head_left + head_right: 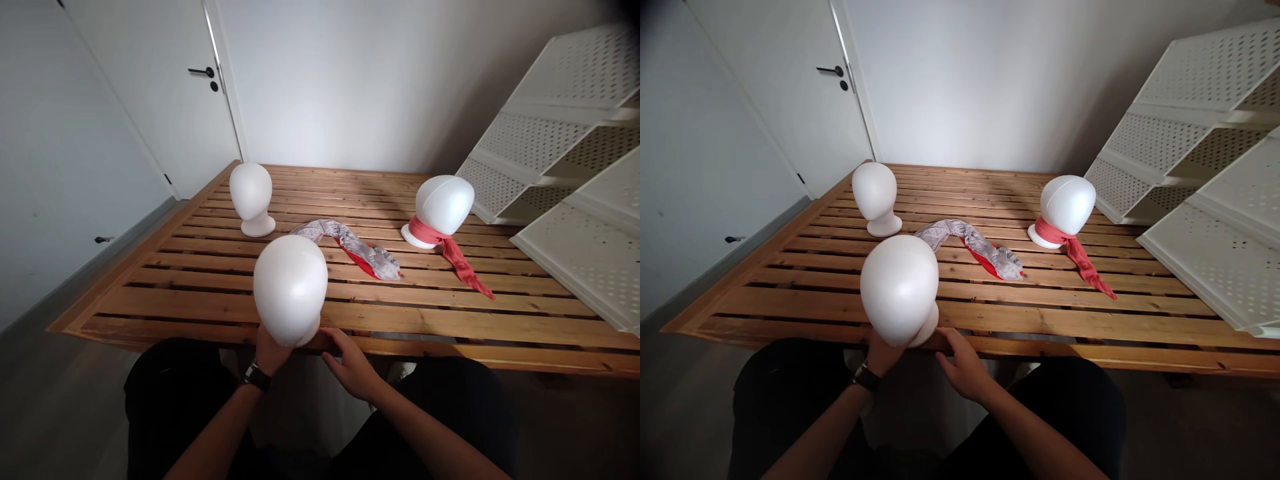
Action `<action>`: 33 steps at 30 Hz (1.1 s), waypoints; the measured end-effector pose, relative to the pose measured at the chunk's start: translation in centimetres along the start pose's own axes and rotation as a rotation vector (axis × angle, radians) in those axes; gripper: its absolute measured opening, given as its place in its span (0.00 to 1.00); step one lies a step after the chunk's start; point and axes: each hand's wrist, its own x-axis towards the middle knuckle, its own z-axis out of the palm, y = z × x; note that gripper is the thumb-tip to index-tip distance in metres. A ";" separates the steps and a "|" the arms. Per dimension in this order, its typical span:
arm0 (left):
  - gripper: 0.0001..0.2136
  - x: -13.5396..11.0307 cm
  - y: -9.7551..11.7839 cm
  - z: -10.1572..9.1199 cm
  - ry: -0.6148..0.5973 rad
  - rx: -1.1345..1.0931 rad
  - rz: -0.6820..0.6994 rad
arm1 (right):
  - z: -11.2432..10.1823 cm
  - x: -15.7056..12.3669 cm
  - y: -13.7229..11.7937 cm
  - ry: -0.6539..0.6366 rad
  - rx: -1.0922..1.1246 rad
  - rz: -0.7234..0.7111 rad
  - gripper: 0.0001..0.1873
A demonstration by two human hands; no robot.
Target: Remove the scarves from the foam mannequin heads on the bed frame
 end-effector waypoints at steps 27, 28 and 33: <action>0.29 24.3 -5.6 -12.4 0.218 -0.004 -0.240 | -0.1 0.4 0.8 0.026 -0.238 0.041 0.25; 0.29 24.3 -5.6 -12.5 0.207 0.007 -0.244 | 0.0 0.4 0.8 0.027 -0.240 0.041 0.25; 0.36 24.5 -5.1 -12.8 0.155 0.055 -0.240 | -0.3 0.3 0.1 0.054 -0.279 0.066 0.25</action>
